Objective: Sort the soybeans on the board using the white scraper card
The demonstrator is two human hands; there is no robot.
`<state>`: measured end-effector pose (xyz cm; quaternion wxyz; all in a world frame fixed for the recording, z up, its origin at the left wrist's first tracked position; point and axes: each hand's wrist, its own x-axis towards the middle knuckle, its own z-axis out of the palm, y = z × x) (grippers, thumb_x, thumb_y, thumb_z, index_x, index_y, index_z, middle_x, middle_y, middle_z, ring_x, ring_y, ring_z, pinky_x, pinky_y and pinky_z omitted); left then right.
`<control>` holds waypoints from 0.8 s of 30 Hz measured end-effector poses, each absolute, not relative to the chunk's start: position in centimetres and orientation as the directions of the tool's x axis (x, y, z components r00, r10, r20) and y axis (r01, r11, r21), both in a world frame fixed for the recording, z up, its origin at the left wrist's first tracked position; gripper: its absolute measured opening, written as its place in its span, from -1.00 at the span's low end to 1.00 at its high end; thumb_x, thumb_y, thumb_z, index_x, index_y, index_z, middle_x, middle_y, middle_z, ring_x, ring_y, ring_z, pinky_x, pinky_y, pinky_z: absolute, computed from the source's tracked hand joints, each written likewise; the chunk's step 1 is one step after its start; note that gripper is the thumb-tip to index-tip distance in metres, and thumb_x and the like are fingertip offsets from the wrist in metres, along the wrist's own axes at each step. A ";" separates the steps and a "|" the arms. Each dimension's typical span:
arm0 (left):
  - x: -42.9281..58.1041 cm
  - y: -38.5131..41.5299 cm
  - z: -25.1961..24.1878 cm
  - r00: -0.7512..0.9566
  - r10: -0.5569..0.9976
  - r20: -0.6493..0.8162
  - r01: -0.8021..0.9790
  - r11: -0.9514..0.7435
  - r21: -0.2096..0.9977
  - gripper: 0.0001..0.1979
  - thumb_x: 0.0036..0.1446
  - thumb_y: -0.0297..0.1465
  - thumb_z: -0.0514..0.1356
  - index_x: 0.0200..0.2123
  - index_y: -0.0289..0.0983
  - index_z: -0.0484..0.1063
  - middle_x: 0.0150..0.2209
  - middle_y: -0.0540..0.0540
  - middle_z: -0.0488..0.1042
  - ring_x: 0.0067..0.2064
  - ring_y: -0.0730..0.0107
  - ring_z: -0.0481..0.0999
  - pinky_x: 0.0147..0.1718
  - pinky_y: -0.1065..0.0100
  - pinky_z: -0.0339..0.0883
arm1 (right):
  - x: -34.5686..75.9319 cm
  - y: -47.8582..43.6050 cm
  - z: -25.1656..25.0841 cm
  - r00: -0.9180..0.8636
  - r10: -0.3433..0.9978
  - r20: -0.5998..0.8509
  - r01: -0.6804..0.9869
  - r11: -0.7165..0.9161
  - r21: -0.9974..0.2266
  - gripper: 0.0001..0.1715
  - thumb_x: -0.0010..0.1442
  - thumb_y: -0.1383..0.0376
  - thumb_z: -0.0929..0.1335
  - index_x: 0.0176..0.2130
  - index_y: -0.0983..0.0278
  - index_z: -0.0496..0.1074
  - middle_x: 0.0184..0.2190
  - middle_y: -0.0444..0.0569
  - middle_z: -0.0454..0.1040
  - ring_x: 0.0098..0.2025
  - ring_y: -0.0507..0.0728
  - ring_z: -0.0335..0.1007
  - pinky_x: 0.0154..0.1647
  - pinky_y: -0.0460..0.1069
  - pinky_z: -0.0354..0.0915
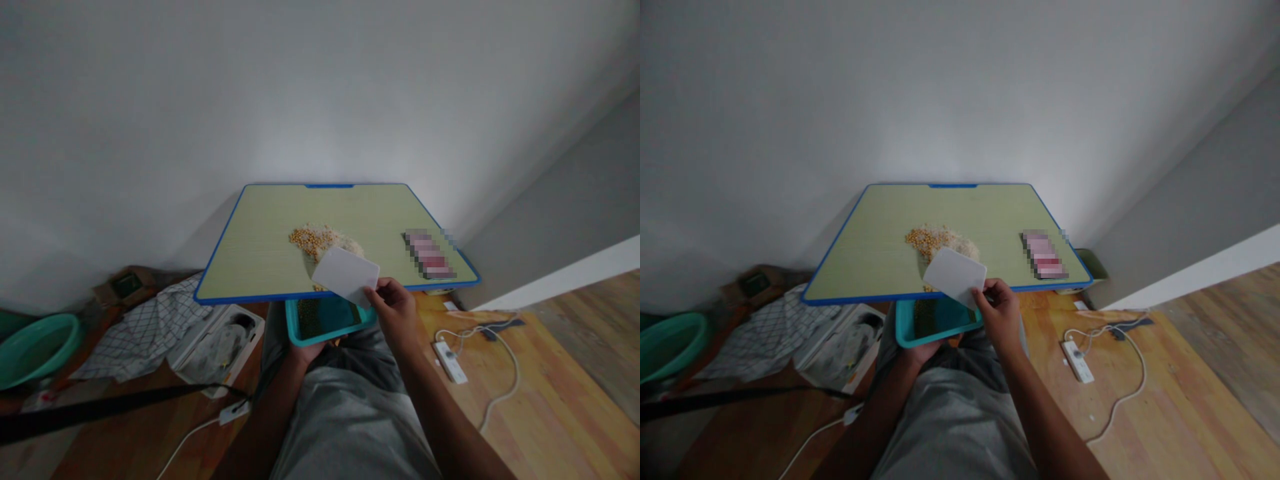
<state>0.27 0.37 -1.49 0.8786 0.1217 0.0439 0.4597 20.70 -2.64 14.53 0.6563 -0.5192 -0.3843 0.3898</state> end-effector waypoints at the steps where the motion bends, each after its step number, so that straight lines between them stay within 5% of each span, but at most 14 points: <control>1: 0.3 0.4 -1.7 0.577 0.816 0.049 -0.797 0.548 0.255 -0.36 0.53 0.00 -0.13 0.30 -0.06 0.62 0.39 -0.20 0.55 0.36 -0.15 0.53 0.33 -0.35 0.34 | 20.6 -2.6 14.5 0.393 0.914 0.105 -0.106 0.158 -0.982 -0.55 0.01 -0.01 0.66 -0.34 0.22 0.54 -0.44 -0.12 0.53 -0.42 0.06 0.40 -0.41 -0.07 0.30; 24: 0.1 0.5 -1.2 0.598 0.789 0.141 -0.788 0.546 0.285 -0.25 0.52 0.07 -0.21 0.36 -0.12 0.57 0.41 -0.28 0.52 0.33 -0.29 0.56 0.13 -0.38 0.54 | 19.9 -2.4 15.0 0.333 0.934 0.127 -0.080 0.163 -0.983 -0.60 0.09 0.00 0.62 -0.33 0.21 0.54 -0.42 -0.13 0.50 -0.41 0.05 0.38 -0.41 -0.07 0.28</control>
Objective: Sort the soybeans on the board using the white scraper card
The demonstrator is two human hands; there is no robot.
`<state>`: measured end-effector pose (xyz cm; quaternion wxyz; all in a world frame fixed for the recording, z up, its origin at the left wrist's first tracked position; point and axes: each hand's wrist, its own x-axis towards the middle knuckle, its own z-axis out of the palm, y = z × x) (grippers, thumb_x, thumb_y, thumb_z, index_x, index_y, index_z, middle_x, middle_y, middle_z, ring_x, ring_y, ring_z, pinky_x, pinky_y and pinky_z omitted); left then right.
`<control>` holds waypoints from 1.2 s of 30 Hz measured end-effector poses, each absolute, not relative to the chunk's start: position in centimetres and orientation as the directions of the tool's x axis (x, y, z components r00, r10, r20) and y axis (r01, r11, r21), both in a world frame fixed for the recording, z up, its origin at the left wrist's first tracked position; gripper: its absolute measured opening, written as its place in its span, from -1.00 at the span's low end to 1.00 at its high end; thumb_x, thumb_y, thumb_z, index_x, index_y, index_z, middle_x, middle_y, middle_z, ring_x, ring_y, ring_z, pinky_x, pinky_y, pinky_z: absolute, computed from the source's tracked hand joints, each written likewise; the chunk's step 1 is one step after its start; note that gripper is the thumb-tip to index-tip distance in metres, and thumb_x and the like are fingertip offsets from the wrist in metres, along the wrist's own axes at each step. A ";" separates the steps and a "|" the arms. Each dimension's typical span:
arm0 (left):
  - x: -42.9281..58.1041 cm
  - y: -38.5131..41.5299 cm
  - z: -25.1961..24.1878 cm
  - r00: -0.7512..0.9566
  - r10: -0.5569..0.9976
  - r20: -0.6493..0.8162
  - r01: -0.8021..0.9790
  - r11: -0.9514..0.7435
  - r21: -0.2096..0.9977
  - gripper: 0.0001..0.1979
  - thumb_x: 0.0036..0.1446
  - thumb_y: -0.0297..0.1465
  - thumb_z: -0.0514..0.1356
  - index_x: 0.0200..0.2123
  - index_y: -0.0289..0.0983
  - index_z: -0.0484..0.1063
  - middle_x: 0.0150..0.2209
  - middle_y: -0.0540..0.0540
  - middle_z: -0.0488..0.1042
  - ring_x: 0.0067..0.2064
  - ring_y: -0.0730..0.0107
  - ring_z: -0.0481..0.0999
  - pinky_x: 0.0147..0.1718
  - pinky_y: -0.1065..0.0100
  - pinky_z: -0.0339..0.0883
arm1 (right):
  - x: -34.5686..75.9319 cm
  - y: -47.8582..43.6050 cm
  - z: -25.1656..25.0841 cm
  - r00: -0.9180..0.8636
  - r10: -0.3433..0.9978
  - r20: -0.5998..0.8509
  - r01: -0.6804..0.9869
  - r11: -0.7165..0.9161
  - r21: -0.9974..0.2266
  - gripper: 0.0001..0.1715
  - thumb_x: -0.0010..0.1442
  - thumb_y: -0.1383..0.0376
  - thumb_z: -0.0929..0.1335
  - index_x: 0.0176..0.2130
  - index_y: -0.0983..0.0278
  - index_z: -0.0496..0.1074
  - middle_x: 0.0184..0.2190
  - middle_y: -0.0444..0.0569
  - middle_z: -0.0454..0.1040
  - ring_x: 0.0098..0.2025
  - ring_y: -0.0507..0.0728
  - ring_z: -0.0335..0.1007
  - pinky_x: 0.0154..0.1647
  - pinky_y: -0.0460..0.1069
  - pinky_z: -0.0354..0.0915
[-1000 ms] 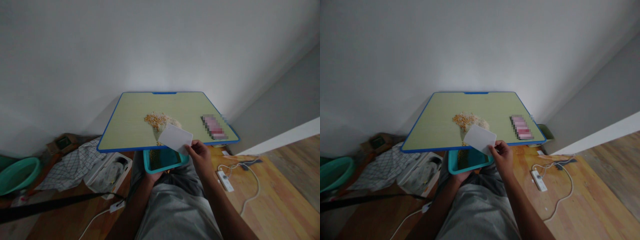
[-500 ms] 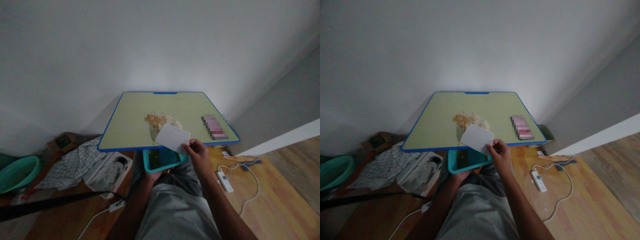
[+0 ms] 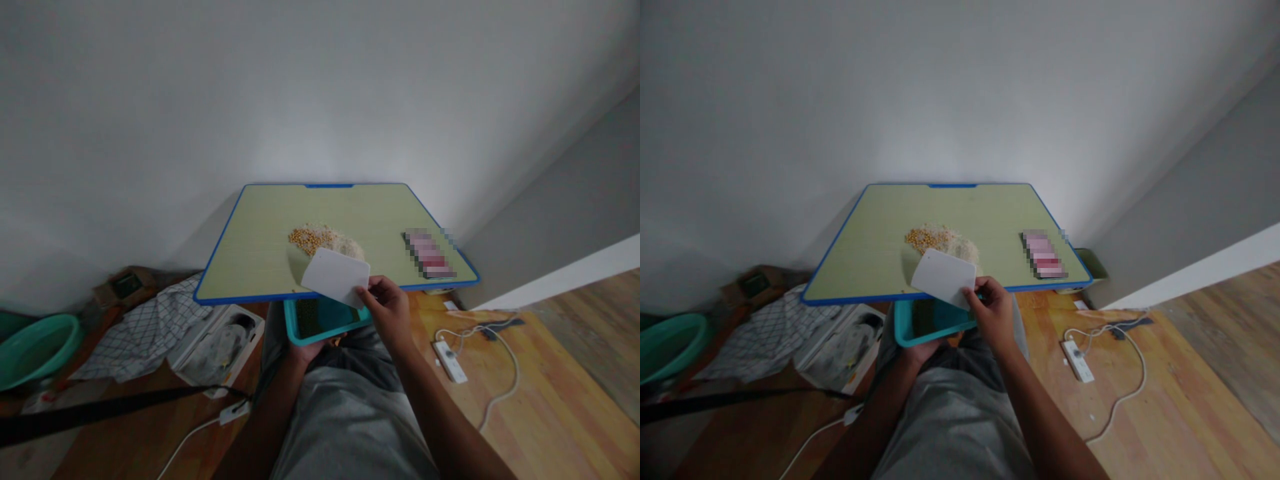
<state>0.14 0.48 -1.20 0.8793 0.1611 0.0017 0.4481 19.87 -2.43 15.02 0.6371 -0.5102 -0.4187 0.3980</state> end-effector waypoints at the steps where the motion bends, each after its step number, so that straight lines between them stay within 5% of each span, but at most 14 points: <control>1: 0.1 0.5 -1.2 0.592 0.794 0.136 -0.791 0.540 0.289 -0.25 0.51 0.08 -0.19 0.35 -0.13 0.57 0.41 -0.28 0.52 0.32 -0.29 0.57 0.11 -0.37 0.56 | 19.6 -2.4 15.1 0.327 0.936 0.132 -0.074 0.164 -0.984 -0.61 0.09 0.01 0.61 -0.32 0.21 0.54 -0.41 -0.12 0.51 -0.40 0.06 0.38 -0.40 -0.07 0.29; 13: 0.3 0.5 -1.5 0.535 0.844 0.036 -0.801 0.493 0.338 -0.40 0.48 0.05 0.03 0.31 -0.10 0.59 0.37 -0.26 0.56 0.27 -0.31 0.60 0.01 -0.37 0.61 | 19.2 -1.9 15.6 0.286 0.944 0.166 -0.057 0.190 -0.980 -0.61 0.11 0.00 0.61 -0.34 0.21 0.52 -0.42 -0.13 0.49 -0.39 0.06 0.38 -0.37 -0.06 0.31; 36: 0.3 0.3 -1.3 0.538 0.842 0.033 -0.804 0.502 0.318 -0.40 0.50 0.03 -0.02 0.25 -0.10 0.65 0.33 -0.25 0.60 0.26 -0.24 0.62 0.07 -0.35 0.59 | 19.8 -1.7 15.9 0.305 0.937 0.171 -0.055 0.197 -0.979 -0.61 0.08 0.00 0.62 -0.32 0.21 0.57 -0.41 -0.10 0.54 -0.37 0.09 0.42 -0.36 -0.04 0.34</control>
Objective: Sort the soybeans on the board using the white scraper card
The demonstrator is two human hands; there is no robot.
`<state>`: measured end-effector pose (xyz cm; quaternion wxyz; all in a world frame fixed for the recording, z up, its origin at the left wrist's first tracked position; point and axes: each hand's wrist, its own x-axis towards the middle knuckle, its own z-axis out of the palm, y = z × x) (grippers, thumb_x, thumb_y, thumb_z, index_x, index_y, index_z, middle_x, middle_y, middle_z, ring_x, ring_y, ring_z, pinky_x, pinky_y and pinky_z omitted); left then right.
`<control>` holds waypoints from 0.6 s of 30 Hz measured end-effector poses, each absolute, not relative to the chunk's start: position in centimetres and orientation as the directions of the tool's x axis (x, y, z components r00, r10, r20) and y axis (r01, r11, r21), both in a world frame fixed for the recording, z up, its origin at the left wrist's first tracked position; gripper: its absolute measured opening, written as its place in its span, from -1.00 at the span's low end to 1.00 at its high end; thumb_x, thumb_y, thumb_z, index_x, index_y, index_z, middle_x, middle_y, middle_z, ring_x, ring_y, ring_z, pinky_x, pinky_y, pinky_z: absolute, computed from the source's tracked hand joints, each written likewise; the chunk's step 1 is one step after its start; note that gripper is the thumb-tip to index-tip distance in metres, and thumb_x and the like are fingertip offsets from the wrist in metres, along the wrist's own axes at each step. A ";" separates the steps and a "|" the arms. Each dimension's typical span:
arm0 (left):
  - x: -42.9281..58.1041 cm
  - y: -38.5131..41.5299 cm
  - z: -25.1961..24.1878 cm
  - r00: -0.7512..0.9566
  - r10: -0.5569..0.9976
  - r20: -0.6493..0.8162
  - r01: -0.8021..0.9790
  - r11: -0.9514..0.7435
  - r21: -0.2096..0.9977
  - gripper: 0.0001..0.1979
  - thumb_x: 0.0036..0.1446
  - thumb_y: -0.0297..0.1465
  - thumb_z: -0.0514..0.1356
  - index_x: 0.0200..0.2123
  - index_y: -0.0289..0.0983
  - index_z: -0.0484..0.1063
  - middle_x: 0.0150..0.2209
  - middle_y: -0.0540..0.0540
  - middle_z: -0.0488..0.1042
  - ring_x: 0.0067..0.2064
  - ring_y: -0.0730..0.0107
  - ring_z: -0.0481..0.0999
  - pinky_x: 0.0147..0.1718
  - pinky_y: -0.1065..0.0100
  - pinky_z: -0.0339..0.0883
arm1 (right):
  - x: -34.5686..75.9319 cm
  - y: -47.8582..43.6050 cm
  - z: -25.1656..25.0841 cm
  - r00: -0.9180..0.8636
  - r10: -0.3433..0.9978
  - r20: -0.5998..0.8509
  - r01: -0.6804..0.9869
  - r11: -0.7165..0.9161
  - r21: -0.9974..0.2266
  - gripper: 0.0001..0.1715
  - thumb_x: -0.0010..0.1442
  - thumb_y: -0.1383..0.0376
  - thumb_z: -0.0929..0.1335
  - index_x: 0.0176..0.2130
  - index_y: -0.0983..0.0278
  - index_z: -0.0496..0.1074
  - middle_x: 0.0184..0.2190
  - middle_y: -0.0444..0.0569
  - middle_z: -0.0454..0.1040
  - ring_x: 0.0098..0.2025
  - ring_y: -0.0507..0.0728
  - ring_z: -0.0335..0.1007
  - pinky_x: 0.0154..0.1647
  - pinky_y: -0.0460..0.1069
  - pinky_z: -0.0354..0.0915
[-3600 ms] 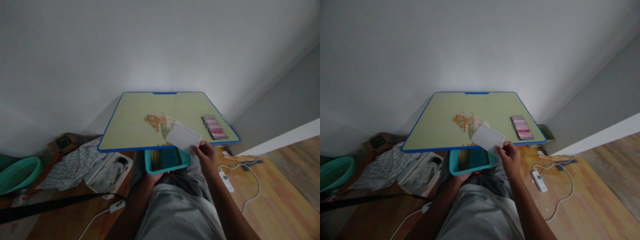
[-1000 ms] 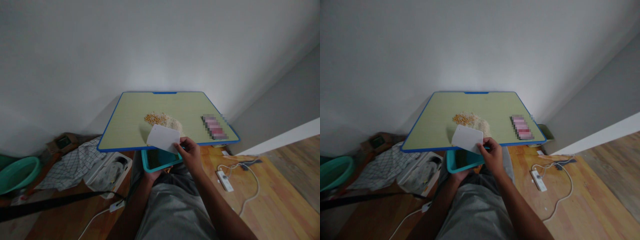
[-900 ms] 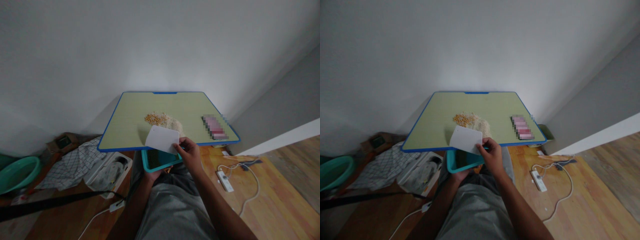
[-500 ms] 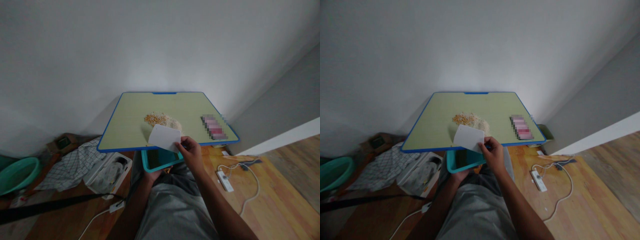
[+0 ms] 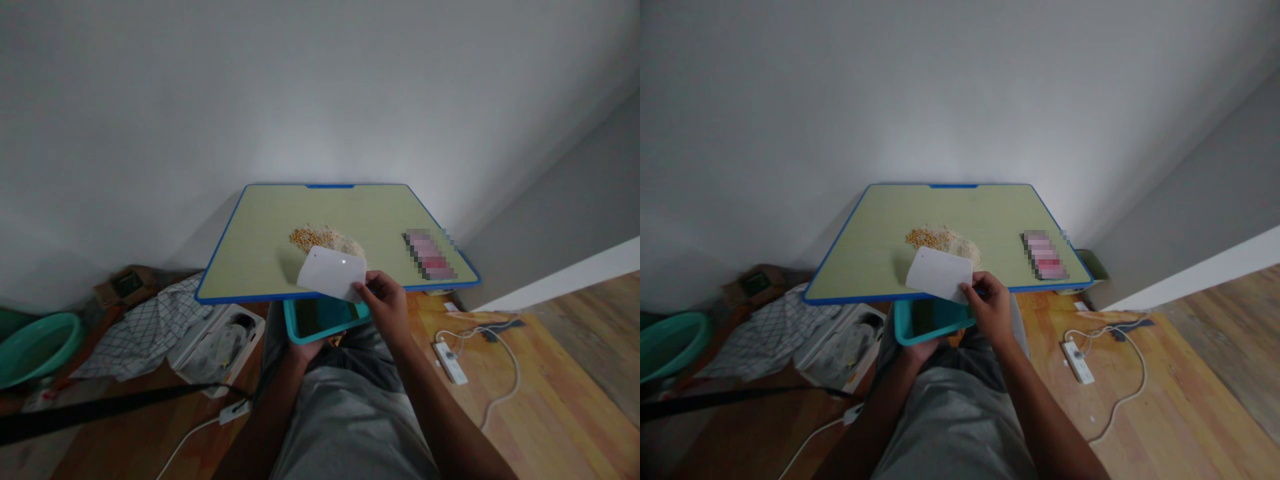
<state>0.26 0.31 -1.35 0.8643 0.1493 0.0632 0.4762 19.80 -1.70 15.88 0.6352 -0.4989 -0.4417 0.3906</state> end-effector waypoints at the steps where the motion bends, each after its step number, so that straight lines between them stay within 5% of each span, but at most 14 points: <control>1: 0.2 0.3 -1.6 0.538 0.842 0.037 -0.806 0.501 0.316 -0.40 0.51 0.03 -0.03 0.25 -0.08 0.65 0.34 -0.23 0.59 0.28 -0.22 0.61 0.10 -0.34 0.58 | 20.1 -1.5 16.0 0.313 0.933 0.180 -0.060 0.208 -0.976 -0.61 0.08 0.01 0.62 -0.31 0.21 0.57 -0.40 -0.10 0.55 -0.36 0.09 0.43 -0.35 -0.04 0.36; 7: -0.6 0.5 -3.5 0.568 0.820 0.065 -0.800 0.532 0.278 -0.39 0.50 0.04 -0.05 0.30 -0.03 0.62 0.40 -0.24 0.54 0.35 -0.18 0.55 0.21 -0.41 0.46 | 23.2 2.9 16.9 0.421 0.871 0.252 -0.100 0.321 -0.942 -0.54 -0.02 0.02 0.66 -0.31 0.20 0.52 -0.40 -0.13 0.57 -0.37 0.08 0.45 -0.33 -0.03 0.39; 12: -0.8 0.6 -4.1 0.553 0.833 0.028 -0.807 0.526 0.267 -0.34 0.46 0.10 -0.04 0.29 -0.07 0.62 0.39 -0.25 0.54 0.35 -0.31 0.53 0.18 -0.46 0.45 | 24.8 7.1 16.7 0.466 0.871 0.154 -0.167 0.258 -0.952 -0.43 -0.19 0.02 0.67 -0.30 0.19 0.48 -0.41 -0.18 0.56 -0.38 0.06 0.46 -0.34 -0.02 0.44; 18: -0.7 0.6 -3.7 0.551 0.834 -0.010 -0.806 0.536 0.251 -0.37 0.48 0.06 -0.07 0.29 -0.03 0.62 0.40 -0.26 0.53 0.31 -0.31 0.55 0.15 -0.52 0.43 | 24.7 6.5 16.0 0.467 0.864 0.190 -0.148 0.288 -0.946 -0.46 -0.11 0.06 0.64 -0.26 0.18 0.42 -0.40 -0.19 0.56 -0.40 0.04 0.44 -0.36 -0.05 0.42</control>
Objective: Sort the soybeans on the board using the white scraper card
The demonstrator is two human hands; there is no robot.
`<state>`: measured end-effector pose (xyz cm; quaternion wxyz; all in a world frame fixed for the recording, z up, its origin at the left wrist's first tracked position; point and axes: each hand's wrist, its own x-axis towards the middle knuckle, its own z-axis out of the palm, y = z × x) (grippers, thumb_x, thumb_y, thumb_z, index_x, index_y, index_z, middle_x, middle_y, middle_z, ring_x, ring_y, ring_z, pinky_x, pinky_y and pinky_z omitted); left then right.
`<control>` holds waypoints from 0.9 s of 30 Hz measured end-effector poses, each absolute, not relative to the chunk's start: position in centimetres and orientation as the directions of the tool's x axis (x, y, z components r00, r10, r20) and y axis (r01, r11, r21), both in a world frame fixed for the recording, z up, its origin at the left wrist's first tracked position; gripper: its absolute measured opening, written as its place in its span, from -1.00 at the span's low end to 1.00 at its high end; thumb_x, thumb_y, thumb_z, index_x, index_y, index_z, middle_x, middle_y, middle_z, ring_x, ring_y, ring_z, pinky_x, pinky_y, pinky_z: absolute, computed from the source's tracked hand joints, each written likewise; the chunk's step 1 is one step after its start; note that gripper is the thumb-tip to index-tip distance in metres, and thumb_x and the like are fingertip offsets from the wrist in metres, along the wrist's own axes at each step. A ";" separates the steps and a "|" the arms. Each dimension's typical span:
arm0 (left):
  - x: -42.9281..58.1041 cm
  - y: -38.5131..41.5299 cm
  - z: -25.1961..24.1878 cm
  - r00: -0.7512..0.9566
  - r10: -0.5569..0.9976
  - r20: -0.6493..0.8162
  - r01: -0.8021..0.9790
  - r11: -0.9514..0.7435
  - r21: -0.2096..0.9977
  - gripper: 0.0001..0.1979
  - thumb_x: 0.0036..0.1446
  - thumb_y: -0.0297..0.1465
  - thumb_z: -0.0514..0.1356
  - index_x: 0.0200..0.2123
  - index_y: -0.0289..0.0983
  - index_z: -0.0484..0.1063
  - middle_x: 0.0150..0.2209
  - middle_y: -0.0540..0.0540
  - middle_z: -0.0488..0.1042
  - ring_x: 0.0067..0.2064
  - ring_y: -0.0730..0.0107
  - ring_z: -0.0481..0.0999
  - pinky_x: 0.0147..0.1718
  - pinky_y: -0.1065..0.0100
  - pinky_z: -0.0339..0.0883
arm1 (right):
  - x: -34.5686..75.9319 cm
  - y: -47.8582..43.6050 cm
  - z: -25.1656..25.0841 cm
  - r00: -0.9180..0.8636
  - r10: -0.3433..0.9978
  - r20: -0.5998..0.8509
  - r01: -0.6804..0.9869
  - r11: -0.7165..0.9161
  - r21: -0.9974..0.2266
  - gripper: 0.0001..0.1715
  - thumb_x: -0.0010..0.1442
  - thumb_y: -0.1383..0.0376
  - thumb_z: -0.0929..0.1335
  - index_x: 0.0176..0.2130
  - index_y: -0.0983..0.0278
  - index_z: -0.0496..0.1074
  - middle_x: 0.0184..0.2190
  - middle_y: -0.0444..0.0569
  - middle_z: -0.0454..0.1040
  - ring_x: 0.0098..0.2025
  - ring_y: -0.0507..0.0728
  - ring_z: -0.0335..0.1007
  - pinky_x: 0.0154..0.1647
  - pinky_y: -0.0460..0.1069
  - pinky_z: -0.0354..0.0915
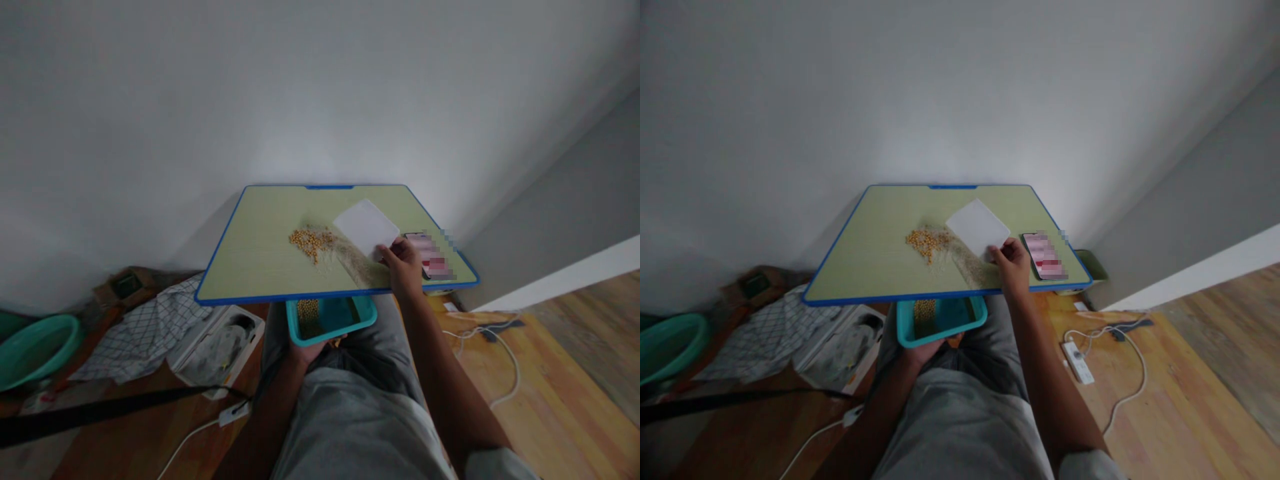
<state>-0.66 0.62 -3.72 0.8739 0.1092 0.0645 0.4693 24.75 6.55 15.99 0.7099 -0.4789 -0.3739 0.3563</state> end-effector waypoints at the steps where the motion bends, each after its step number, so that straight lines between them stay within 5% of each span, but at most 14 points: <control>1: -0.6 0.6 -3.6 0.550 0.835 -0.006 -0.808 0.534 0.250 -0.37 0.48 0.06 -0.07 0.30 -0.02 0.61 0.40 -0.25 0.53 0.33 -0.27 0.54 0.19 -0.50 0.41 | 24.6 6.1 16.0 0.468 0.863 0.190 -0.161 0.295 -0.942 -0.45 -0.11 0.08 0.65 -0.24 0.17 0.41 -0.40 -0.20 0.55 -0.40 0.04 0.44 -0.36 -0.05 0.42; 5: -0.4 0.5 -3.4 0.553 0.833 0.020 -0.809 0.531 0.251 -0.36 0.49 0.07 -0.09 0.28 0.00 0.63 0.38 -0.22 0.56 0.39 -0.17 0.50 0.32 -0.44 0.32 | 23.5 3.6 16.4 0.474 0.854 0.214 -0.213 0.347 -0.913 -0.10 -0.18 0.21 0.68 0.09 0.07 0.34 -0.25 -0.15 0.62 -0.27 0.15 0.58 -0.27 0.02 0.52; 8: -0.1 0.3 -3.0 0.562 0.827 0.015 -0.801 0.541 0.256 -0.35 0.51 0.05 -0.11 0.30 -0.01 0.61 0.39 -0.21 0.55 0.40 -0.16 0.49 0.33 -0.44 0.31 | 22.7 1.1 17.1 0.413 0.865 0.285 -0.101 0.355 -0.930 0.15 -0.12 0.24 0.67 0.35 0.00 0.26 -0.06 -0.02 0.64 -0.22 0.20 0.60 -0.29 0.04 0.52; 11: 0.1 0.3 -2.5 0.567 0.824 0.005 -0.796 0.547 0.259 -0.35 0.52 0.02 -0.11 0.32 -0.10 0.60 0.39 -0.23 0.55 0.35 -0.15 0.54 0.27 -0.35 0.42 | 22.1 -0.9 18.0 0.264 0.898 0.352 0.185 0.311 -0.932 -0.28 0.04 0.25 0.61 0.18 0.10 0.53 0.13 0.12 0.60 -0.28 0.16 0.53 -0.45 -0.01 0.39; 14: 0.2 0.6 -2.2 0.573 0.819 -0.014 -0.789 0.556 0.262 -0.34 0.52 0.02 -0.10 0.31 -0.16 0.59 0.35 -0.26 0.58 0.28 -0.19 0.59 0.16 -0.32 0.51 | 21.5 -2.0 18.9 0.080 0.927 0.366 0.345 0.319 -0.883 -0.51 0.14 0.29 0.53 0.08 0.12 0.63 0.00 0.06 0.65 -0.34 0.14 0.48 -0.44 -0.01 0.35; 20: 0.2 0.9 -2.4 0.586 0.809 -0.054 -0.776 0.579 0.250 -0.33 0.52 0.05 -0.11 0.24 -0.16 0.64 0.31 -0.28 0.61 0.24 -0.15 0.63 0.11 -0.31 0.54 | 20.4 -3.1 19.8 -0.142 0.939 0.315 0.527 0.341 -0.779 -0.49 0.17 0.37 0.49 0.12 0.15 0.63 -0.09 0.02 0.64 -0.23 0.17 0.55 -0.21 0.02 0.43; 27: 0.1 0.5 -1.2 0.569 0.813 -0.124 -0.775 0.581 0.251 -0.27 0.49 0.11 -0.10 0.23 -0.20 0.66 0.29 -0.34 0.62 0.21 -0.26 0.64 0.02 -0.40 0.55 | 21.2 -2.5 19.4 -0.038 0.958 0.285 0.642 0.242 -0.728 -0.48 0.21 0.33 0.46 0.16 0.25 0.61 -0.02 0.12 0.65 -0.15 0.24 0.59 -0.13 0.07 0.46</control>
